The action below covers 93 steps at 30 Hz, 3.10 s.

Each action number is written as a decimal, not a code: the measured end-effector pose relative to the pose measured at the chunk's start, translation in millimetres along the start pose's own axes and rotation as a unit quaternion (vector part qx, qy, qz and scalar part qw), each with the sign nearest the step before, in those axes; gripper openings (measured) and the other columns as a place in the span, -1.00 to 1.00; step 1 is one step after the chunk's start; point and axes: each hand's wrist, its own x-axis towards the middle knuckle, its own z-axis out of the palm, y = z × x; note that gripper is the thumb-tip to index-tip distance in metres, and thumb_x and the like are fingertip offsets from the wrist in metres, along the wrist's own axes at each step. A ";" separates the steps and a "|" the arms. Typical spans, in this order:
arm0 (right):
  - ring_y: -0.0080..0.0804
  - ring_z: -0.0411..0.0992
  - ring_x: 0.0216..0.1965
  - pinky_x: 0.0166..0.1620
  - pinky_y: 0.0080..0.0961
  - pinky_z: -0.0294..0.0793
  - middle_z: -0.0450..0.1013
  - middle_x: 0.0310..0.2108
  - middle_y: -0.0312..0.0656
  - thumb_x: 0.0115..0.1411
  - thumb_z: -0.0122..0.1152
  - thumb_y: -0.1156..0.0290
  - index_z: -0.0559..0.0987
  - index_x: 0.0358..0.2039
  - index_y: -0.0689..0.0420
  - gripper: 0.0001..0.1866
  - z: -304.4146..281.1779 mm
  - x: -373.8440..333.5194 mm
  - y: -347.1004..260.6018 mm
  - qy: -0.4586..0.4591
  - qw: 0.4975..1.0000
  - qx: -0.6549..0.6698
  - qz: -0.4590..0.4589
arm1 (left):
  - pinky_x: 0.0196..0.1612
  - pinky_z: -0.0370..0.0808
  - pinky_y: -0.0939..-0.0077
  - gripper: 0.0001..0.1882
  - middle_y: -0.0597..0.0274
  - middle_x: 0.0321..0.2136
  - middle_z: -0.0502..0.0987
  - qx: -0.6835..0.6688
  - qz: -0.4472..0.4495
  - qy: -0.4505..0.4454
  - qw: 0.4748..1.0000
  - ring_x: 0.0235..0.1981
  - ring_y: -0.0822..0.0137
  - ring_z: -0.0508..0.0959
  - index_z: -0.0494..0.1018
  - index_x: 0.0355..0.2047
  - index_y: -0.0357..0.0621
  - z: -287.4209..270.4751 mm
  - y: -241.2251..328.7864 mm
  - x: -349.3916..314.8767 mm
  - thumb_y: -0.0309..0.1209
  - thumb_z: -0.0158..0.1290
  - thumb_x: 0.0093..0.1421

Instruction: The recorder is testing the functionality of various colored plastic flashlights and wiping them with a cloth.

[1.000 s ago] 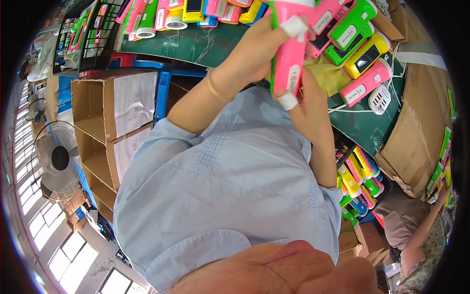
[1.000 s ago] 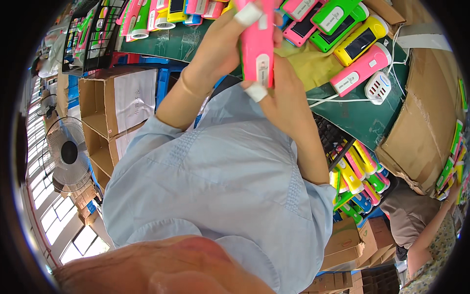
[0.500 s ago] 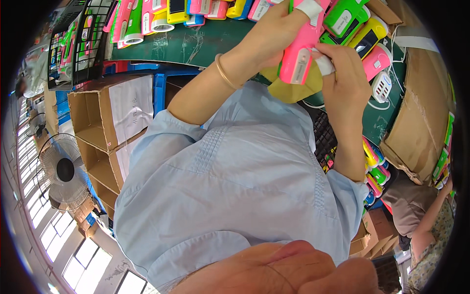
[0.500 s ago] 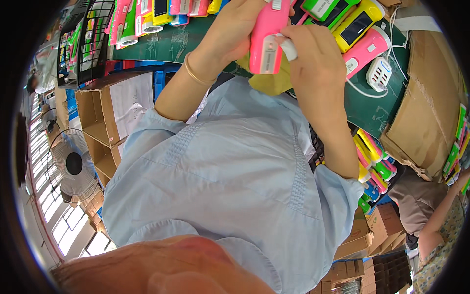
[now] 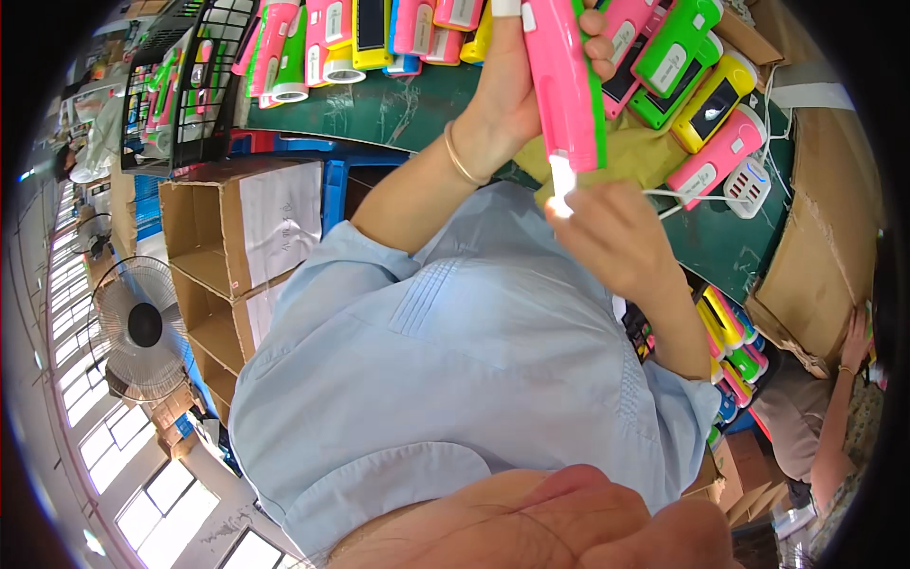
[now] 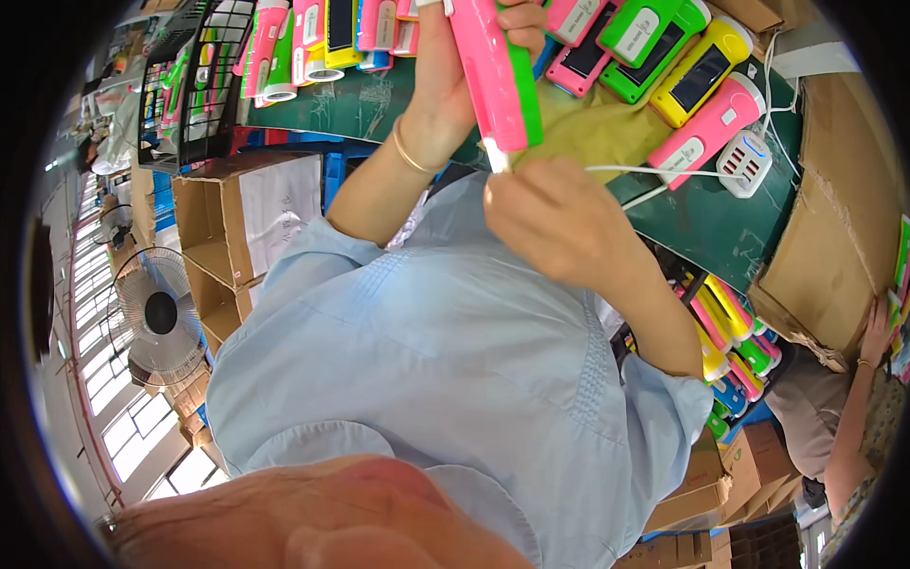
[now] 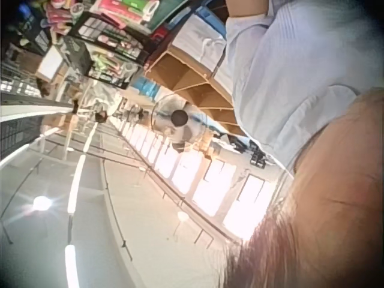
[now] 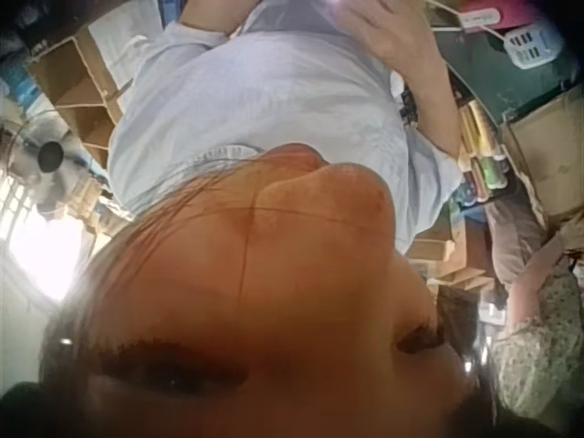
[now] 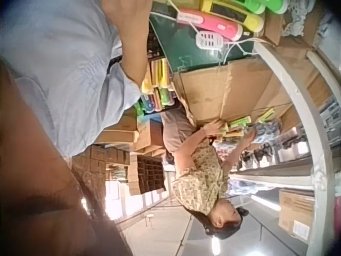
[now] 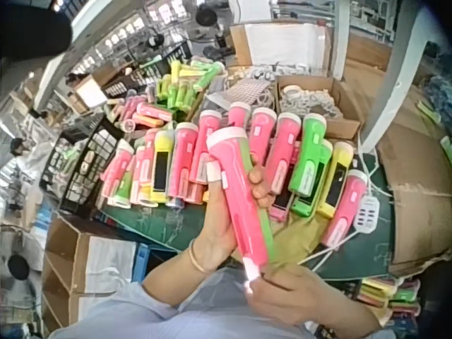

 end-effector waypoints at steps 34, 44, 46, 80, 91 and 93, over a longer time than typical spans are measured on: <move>-0.63 0.30 -0.46 -0.35 -0.70 0.27 0.39 -0.53 -0.31 0.22 -0.04 0.37 0.45 -0.44 0.29 -0.77 -2.7 -19.7 10.6 0.197 0.811 0.295 0.465 | -0.23 0.47 0.43 -0.46 0.13 -0.22 0.37 0.574 0.035 -0.046 0.817 -0.26 0.32 0.48 0.11 0.01 -0.25 -2.4 6.5 -27.6 -0.40 0.07 0.07; -0.67 0.21 -0.52 -0.45 -0.71 0.18 0.31 -0.59 -0.36 0.18 0.00 0.37 0.45 -0.45 0.27 -0.79 -14.8 16.9 21.8 0.078 0.876 0.125 0.459 | -0.23 0.40 0.43 -0.34 -0.01 -0.30 0.43 0.674 -0.006 0.017 0.739 -0.25 0.28 0.46 0.23 -0.11 -0.40 7.6 3.4 -34.0 -0.29 0.22 -0.18; -0.56 0.19 -0.62 -0.53 -0.62 0.17 0.29 -0.66 -0.26 0.17 0.02 0.35 0.45 -0.48 0.28 -0.77 -18.2 12.2 25.9 0.081 0.870 0.153 0.462 | -0.26 0.41 0.42 -0.33 -0.07 -0.32 0.42 0.714 0.034 0.007 0.699 -0.30 0.19 0.49 0.22 -0.12 -0.42 3.3 -0.9 -32.9 -0.27 0.21 -0.18; -0.80 -0.02 -0.73 -0.70 -0.84 -0.11 0.14 -0.69 -0.44 0.17 -0.19 0.52 0.28 0.10 0.18 -0.56 3.9 -22.5 31.0 0.391 0.685 0.179 0.587 | -0.28 0.40 0.35 -0.66 0.04 -0.44 0.48 0.795 0.314 0.276 0.440 -0.36 0.09 0.47 0.36 -0.22 -0.41 -84.0 399.1 38.8 -0.49 -0.01 -0.04; -0.75 0.11 -0.71 -0.67 -0.85 0.02 0.29 -0.60 -0.33 0.12 -0.25 0.62 0.47 -0.20 0.22 -0.69 10.6 -37.1 35.6 0.256 0.751 0.246 0.557 | -0.01 0.31 0.22 -0.39 -0.07 -0.07 0.34 0.971 -0.109 -0.014 0.214 0.01 0.02 0.32 0.26 0.00 -0.23 -76.2 366.9 167.6 -0.45 0.14 -0.14; -0.74 0.13 -0.73 -0.67 -0.83 0.02 0.30 -0.63 -0.34 0.11 -0.21 0.61 0.52 -0.29 0.19 -0.72 7.7 -39.0 34.9 0.248 0.743 0.285 0.553 | -0.06 0.37 0.28 -0.30 -0.07 -0.08 0.36 0.982 0.006 0.056 0.178 -0.07 0.05 0.40 0.19 0.04 -0.24 -46.0 354.8 145.7 -0.45 0.19 -0.16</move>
